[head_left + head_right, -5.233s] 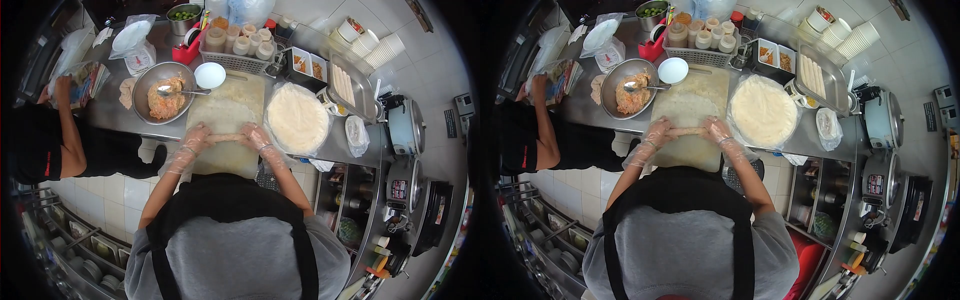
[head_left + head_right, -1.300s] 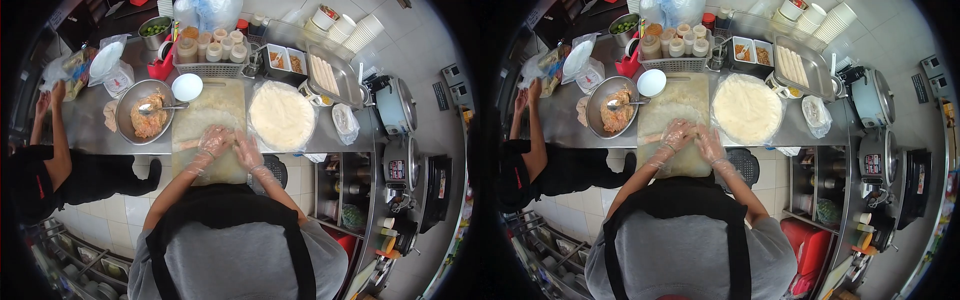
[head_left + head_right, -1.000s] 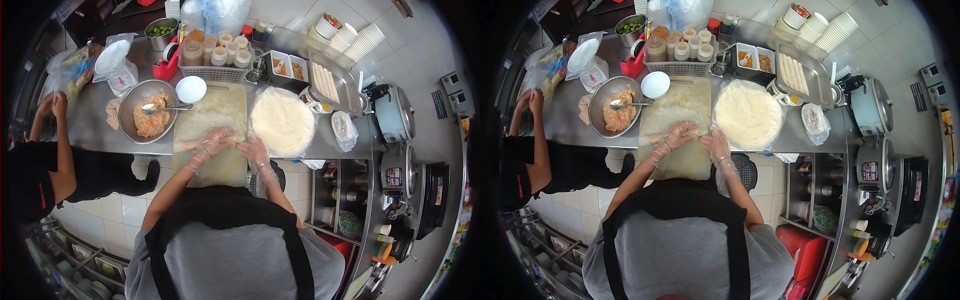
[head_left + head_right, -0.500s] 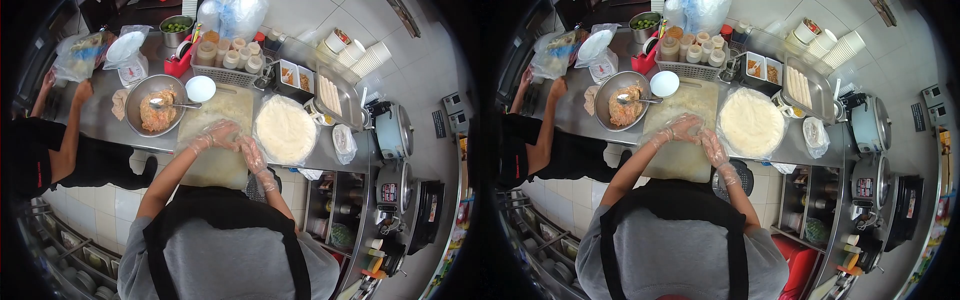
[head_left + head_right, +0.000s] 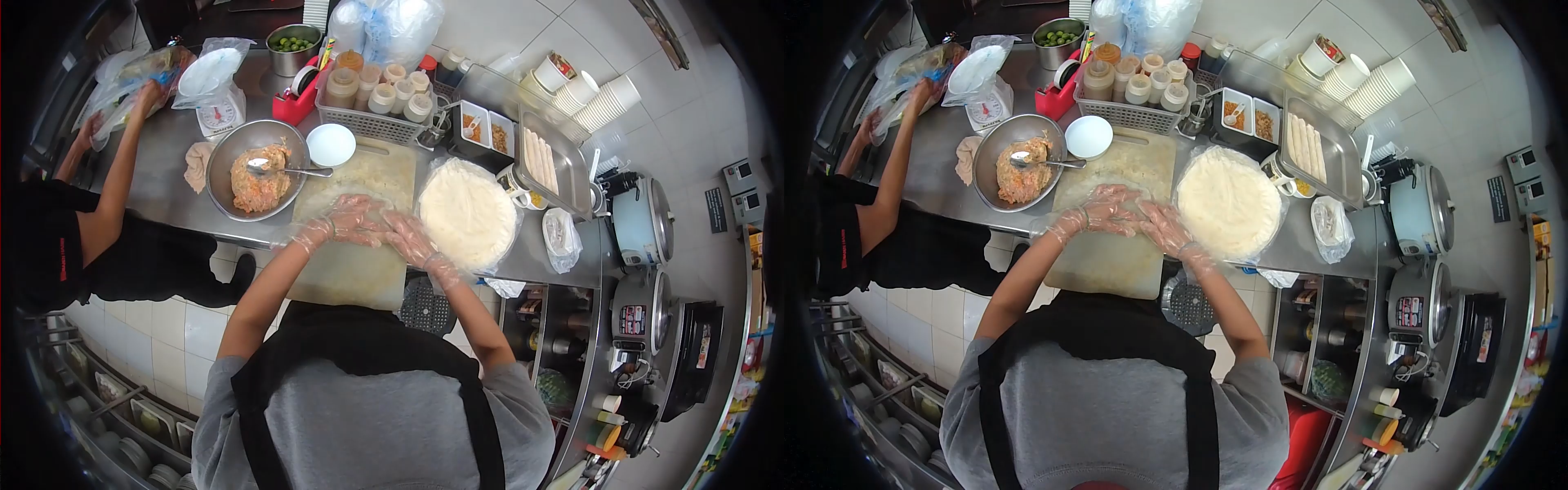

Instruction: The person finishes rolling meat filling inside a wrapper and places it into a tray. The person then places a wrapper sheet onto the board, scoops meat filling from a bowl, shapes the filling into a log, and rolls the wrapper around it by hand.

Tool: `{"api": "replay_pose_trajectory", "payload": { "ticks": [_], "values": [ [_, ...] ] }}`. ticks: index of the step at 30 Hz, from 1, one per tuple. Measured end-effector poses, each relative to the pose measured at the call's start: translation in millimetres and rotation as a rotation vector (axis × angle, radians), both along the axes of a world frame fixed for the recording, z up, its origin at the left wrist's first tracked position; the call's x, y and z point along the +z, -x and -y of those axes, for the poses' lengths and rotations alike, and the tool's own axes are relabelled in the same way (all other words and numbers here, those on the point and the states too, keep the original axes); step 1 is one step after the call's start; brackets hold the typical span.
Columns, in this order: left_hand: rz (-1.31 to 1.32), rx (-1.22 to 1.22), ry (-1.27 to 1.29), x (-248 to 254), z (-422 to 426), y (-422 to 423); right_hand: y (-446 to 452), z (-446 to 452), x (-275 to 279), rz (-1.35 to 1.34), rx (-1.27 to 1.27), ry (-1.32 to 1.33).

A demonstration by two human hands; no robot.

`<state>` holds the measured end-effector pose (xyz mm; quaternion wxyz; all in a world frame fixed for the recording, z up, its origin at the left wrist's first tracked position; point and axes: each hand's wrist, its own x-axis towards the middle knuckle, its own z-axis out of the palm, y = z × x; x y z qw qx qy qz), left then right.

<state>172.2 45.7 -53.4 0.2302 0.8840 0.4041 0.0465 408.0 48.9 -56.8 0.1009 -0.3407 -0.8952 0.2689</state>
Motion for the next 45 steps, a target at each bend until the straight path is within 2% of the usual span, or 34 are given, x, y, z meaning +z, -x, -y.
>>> {"api": "replay_pose_trajectory", "payload": {
  "ticks": [1,4,10,13,16,19,22,26,29,32,35,38,41,44,45],
  "values": [
    [-0.018,-0.013,-0.002,-2,1,2,-1,-1,-6,0.085,0.033,-0.149],
    [-0.003,-0.014,-0.016,-4,1,5,4,-10,-11,0.022,-0.061,-0.086],
    [-0.001,-0.016,0.035,1,-1,5,-8,1,-12,0.106,0.018,-0.119],
    [-0.025,-0.006,-0.002,4,3,4,5,-18,-17,-0.045,-0.153,-0.095],
    [0.131,0.024,-0.013,11,3,11,1,2,10,-0.316,-0.212,0.143],
    [0.325,0.331,-0.023,23,13,31,5,40,22,-0.16,-0.319,0.043],
    [0.153,0.544,-0.285,19,4,45,15,54,-2,-0.031,-0.378,-0.162],
    [0.137,0.754,-0.474,46,-10,35,22,56,-19,0.08,-0.395,-0.361],
    [-0.136,0.744,-0.513,30,-30,41,25,57,-11,0.034,-0.417,-0.34],
    [-0.239,0.653,-0.515,36,-41,43,24,57,-8,-0.021,-0.411,-0.328],
    [-0.274,0.687,-0.468,43,-47,40,26,60,-3,-0.026,-0.422,-0.327],
    [-0.32,0.61,-0.457,31,-57,42,24,57,-8,-0.046,-0.406,-0.332],
    [-0.339,0.65,-0.372,39,-59,37,22,57,-5,-0.044,-0.396,-0.222],
    [-0.339,0.644,-0.344,38,-67,41,22,56,-7,-0.023,-0.391,-0.227],
    [-0.256,0.671,-0.347,36,-67,43,22,57,-5,-0.035,-0.387,-0.221]
  ]
}}
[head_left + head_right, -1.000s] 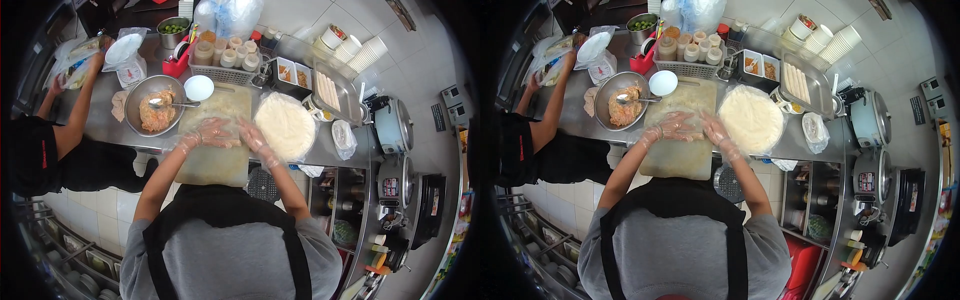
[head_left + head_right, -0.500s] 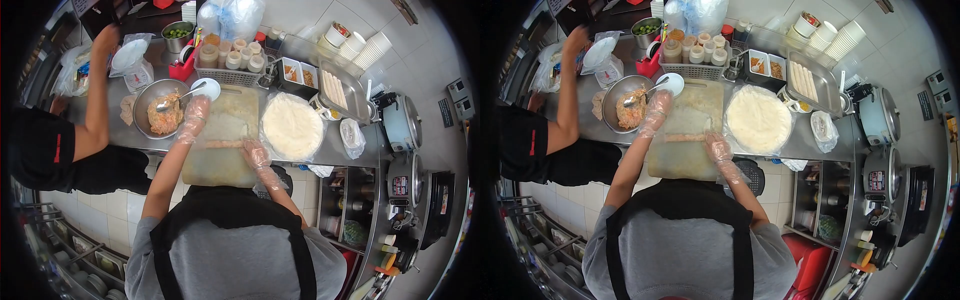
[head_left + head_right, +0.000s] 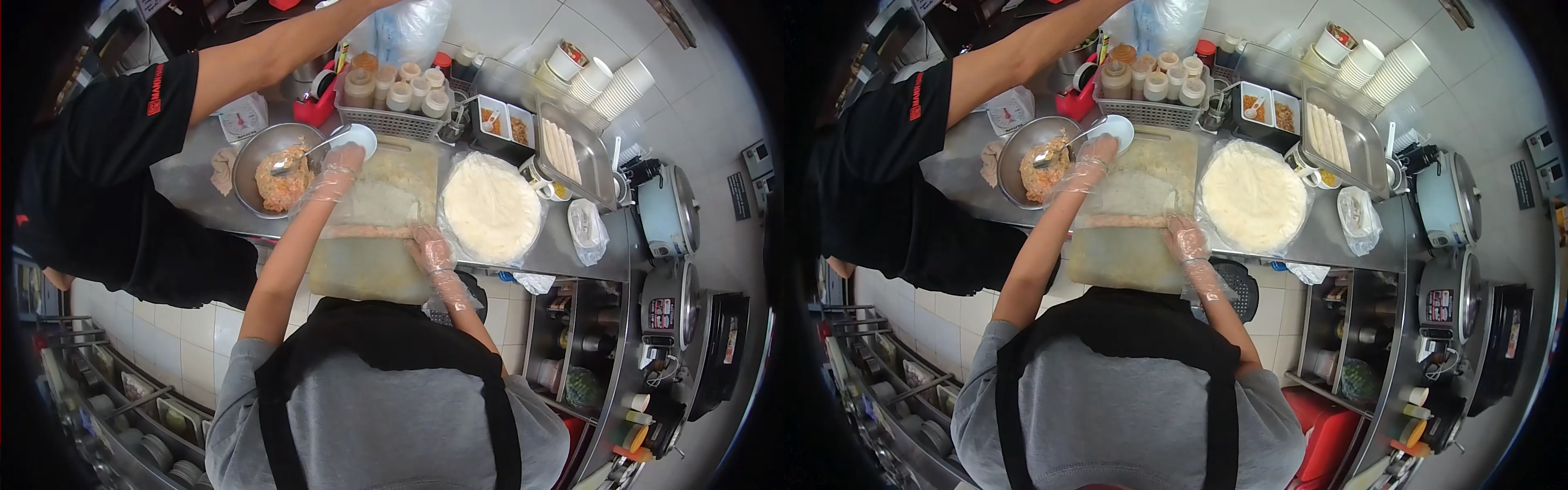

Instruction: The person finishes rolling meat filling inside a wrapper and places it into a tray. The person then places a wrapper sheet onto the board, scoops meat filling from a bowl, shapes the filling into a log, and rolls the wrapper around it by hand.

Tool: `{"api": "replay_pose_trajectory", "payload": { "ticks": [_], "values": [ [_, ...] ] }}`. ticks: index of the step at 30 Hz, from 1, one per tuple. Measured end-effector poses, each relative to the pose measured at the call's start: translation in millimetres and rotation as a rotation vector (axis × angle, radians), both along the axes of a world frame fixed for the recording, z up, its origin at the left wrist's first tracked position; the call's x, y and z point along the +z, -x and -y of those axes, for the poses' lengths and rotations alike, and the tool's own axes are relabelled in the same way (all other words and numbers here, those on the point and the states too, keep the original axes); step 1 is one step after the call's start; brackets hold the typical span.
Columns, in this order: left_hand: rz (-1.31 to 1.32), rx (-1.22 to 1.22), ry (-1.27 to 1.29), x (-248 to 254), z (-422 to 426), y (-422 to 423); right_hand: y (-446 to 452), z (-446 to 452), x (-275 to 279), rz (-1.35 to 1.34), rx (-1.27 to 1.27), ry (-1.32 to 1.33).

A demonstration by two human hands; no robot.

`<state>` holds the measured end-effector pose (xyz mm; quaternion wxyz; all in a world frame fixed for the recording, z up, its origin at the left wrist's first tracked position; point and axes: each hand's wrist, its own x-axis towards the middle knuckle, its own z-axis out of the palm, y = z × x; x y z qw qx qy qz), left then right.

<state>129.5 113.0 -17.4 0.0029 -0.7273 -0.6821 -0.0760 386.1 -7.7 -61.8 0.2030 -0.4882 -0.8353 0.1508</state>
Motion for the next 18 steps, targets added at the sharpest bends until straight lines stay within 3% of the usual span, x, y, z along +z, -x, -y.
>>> {"api": "replay_pose_trajectory", "payload": {
  "ticks": [2,7,11,18],
  "values": [
    [0.155,0.018,-0.065,-4,-1,3,0,-1,4,-0.026,0.01,0.006],
    [0.368,-0.121,-0.233,46,73,1,0,0,10,-0.057,0.011,0.014],
    [0.376,-0.142,-0.117,-6,145,28,-1,0,8,-0.052,-0.006,0.044],
    [0.392,-0.118,-0.149,-40,186,40,0,-2,7,-0.089,0.0,0.028]
  ]
}}
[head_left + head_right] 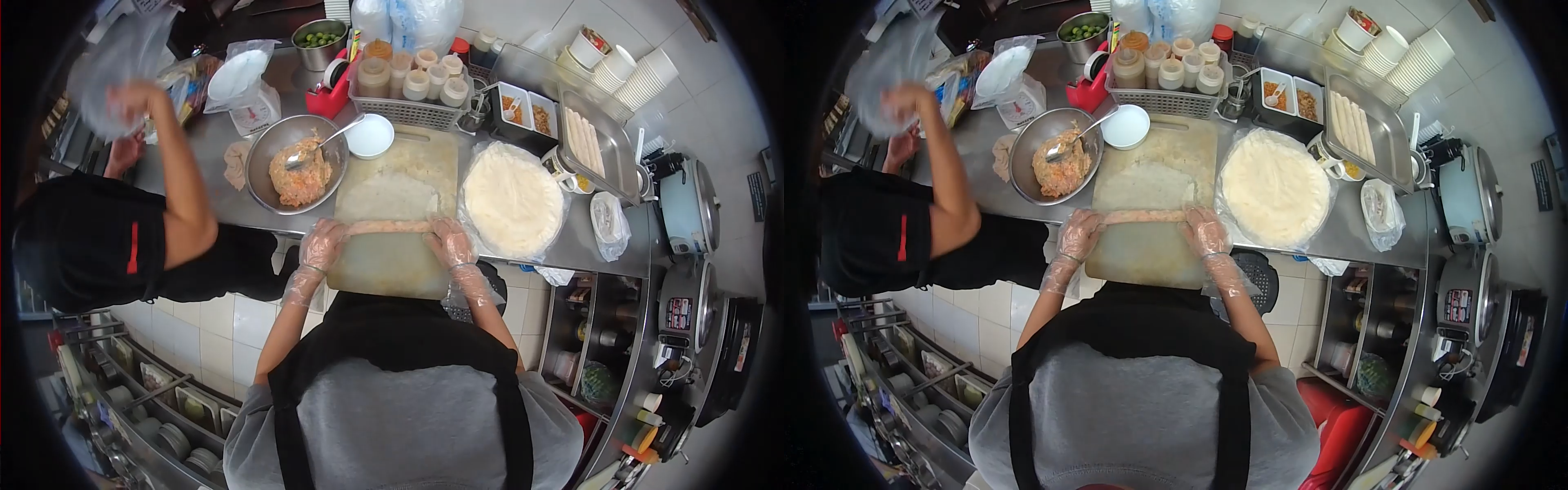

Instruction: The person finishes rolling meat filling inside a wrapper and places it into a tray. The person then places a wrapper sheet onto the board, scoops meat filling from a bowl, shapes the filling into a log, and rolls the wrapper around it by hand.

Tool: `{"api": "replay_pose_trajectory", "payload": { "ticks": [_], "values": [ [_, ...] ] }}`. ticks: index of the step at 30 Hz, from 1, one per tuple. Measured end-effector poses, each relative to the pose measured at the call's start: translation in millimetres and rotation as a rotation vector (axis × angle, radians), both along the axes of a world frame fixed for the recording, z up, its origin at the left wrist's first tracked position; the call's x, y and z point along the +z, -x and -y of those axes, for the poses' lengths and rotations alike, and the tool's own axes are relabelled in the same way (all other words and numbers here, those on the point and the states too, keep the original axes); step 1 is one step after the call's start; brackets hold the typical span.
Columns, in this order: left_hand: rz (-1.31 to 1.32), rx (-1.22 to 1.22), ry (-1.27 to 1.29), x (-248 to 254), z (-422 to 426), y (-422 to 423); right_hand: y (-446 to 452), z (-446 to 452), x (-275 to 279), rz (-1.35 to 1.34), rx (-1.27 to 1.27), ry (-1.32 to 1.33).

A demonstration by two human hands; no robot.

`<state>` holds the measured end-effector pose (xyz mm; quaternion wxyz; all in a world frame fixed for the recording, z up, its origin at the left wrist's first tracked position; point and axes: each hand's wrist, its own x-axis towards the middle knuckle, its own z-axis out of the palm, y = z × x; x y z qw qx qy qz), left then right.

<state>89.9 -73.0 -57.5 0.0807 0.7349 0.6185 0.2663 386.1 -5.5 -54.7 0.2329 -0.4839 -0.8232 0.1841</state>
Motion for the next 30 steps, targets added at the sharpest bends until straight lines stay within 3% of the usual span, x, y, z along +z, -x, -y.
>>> {"api": "replay_pose_trajectory", "payload": {
  "ticks": [5,8,11,14,20,26,29,30],
  "values": [
    [-0.029,-0.053,0.019,-11,-16,15,0,-2,-2,0.03,0.011,-0.007],
    [0.011,-0.081,0.219,0,-32,15,-1,-4,-3,0.031,0.022,0.027],
    [-0.02,0.066,0.217,-21,-41,9,0,-4,0,0.02,0.017,0.044],
    [0.05,-0.018,0.252,3,-41,6,0,-4,2,0.021,0.02,0.025],
    [0.269,-0.082,0.39,-7,-46,23,0,-3,3,-0.016,0.024,-0.019],
    [0.081,0.109,0.032,-5,-24,1,1,-3,4,-0.002,0.02,-0.018],
    [0.047,0.019,-0.164,-29,-8,5,1,-2,3,-0.015,0.012,-0.025],
    [-0.012,0.008,-0.124,-28,-2,2,1,-2,3,-0.017,0.01,-0.02]
  ]
}}
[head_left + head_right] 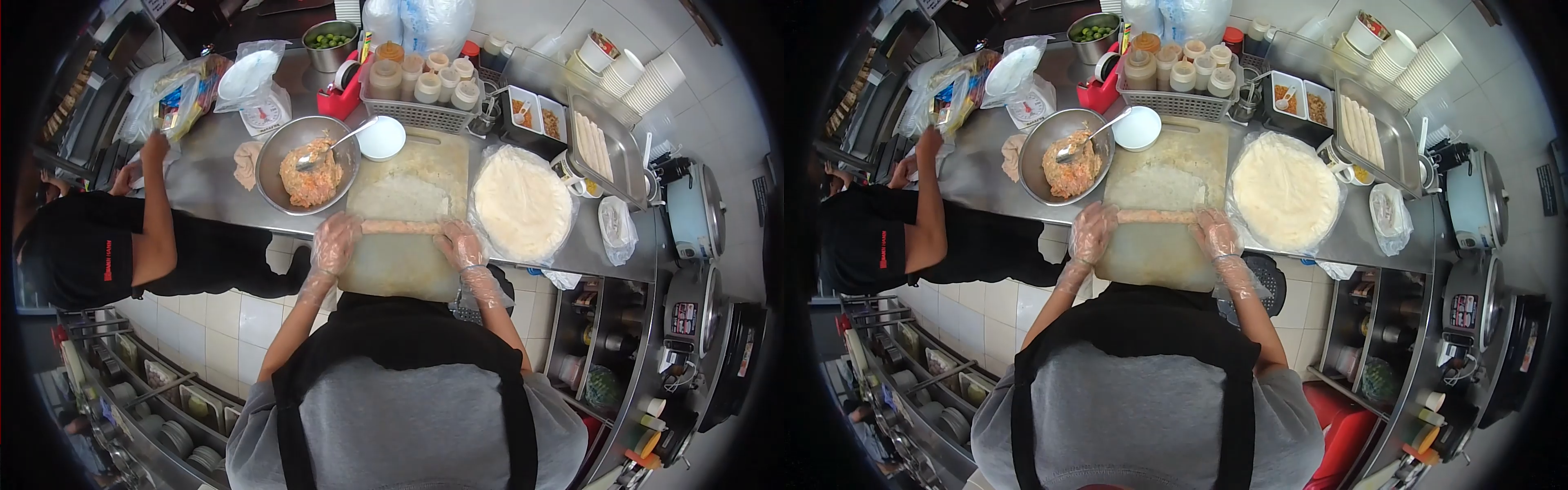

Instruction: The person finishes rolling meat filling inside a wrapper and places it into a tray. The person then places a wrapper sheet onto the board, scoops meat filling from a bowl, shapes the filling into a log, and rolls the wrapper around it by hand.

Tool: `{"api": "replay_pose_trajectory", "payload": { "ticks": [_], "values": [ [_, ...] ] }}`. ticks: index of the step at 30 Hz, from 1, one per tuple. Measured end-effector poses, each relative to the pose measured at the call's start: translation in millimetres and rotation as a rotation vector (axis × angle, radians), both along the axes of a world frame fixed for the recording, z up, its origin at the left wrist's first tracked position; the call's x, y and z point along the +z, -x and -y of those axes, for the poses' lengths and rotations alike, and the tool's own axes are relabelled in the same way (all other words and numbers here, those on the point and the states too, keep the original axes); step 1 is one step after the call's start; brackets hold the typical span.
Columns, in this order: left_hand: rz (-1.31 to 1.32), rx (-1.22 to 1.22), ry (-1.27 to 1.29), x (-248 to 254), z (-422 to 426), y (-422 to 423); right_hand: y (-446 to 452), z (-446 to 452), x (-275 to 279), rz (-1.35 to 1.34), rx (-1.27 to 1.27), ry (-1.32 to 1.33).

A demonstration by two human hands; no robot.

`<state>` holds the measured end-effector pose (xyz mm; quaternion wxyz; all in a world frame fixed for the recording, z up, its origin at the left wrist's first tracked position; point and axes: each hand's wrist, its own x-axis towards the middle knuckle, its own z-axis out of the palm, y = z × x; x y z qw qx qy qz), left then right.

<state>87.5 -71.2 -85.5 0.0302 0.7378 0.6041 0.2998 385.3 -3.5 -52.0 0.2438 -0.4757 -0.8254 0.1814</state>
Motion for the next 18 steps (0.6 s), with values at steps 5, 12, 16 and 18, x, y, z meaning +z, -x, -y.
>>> {"api": "replay_pose_trajectory", "payload": {
  "ticks": [5,12,16,18],
  "values": [
    [-0.265,0.024,0.299,18,17,-14,3,1,-7,0.016,-0.077,-0.004],
    [-0.396,0.045,0.279,27,8,-13,82,2,1,0.06,0.238,-0.176],
    [-0.232,0.032,0.339,34,14,-8,114,-2,-23,-0.004,0.295,-0.16],
    [0.264,0.053,0.447,37,23,-10,114,-13,-33,-0.129,0.34,-0.101]
  ]
}}
